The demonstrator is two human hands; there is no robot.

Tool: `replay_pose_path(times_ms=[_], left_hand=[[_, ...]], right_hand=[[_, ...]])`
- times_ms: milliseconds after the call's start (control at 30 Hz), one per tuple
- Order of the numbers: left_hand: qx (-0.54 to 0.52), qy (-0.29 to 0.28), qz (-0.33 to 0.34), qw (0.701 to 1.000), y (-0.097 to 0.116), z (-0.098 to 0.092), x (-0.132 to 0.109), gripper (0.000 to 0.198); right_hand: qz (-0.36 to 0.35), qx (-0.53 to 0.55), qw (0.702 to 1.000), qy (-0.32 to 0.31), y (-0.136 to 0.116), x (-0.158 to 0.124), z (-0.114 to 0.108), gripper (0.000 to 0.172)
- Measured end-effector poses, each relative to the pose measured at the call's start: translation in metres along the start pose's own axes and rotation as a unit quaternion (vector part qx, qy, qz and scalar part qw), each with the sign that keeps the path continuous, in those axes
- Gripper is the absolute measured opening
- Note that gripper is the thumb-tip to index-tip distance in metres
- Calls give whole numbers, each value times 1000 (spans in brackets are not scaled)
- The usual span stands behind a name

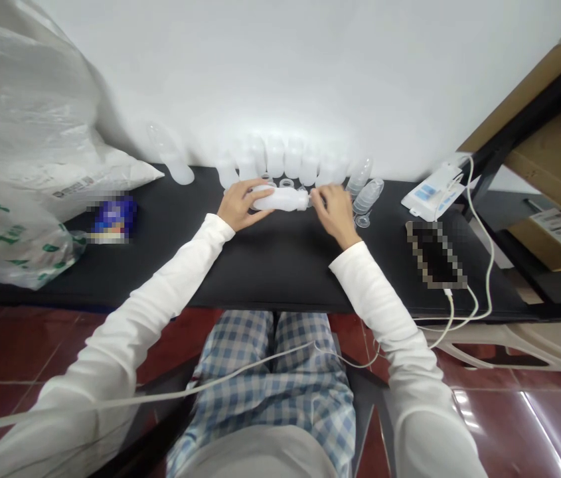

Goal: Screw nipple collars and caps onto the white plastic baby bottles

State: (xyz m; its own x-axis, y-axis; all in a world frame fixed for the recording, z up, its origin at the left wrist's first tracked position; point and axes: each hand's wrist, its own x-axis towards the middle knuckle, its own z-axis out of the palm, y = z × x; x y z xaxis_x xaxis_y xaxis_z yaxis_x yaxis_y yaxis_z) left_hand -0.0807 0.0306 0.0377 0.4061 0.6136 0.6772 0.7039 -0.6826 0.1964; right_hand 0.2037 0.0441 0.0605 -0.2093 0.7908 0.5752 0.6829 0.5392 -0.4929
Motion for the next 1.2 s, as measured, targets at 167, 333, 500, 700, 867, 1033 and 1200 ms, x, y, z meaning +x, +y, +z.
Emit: replay_pose_path(times_ms=[167, 333, 500, 700, 867, 1033, 1200], left_hand=[[-30, 45, -90, 994, 1, -2, -1, 63], [-104, 129, -197, 966, 2, 0, -2, 63], [-185, 191, -246, 932, -1, 4, -1, 75], [-268, 196, -260, 907, -6, 7, -2, 76], [-297, 187, -276, 894, -7, 8, -2, 74], [-295, 179, -283, 895, -7, 7, -1, 73], [-293, 163, -275, 901, -8, 7, -1, 71]], right_hand=[[51, -112, 970, 210, 29, 9, -39, 42], [110, -188, 956, 197, 61, 9, -42, 43], [145, -205, 947, 199, 63, 10, -41, 39], [52, -86, 963, 252, 40, 11, -46, 49], [10, 88, 983, 163, 14, 5, -16, 54], [-4, 216, 976, 10, -6, -6, 15, 62], [-36, 229, 973, -9, -17, -13, 23, 56]])
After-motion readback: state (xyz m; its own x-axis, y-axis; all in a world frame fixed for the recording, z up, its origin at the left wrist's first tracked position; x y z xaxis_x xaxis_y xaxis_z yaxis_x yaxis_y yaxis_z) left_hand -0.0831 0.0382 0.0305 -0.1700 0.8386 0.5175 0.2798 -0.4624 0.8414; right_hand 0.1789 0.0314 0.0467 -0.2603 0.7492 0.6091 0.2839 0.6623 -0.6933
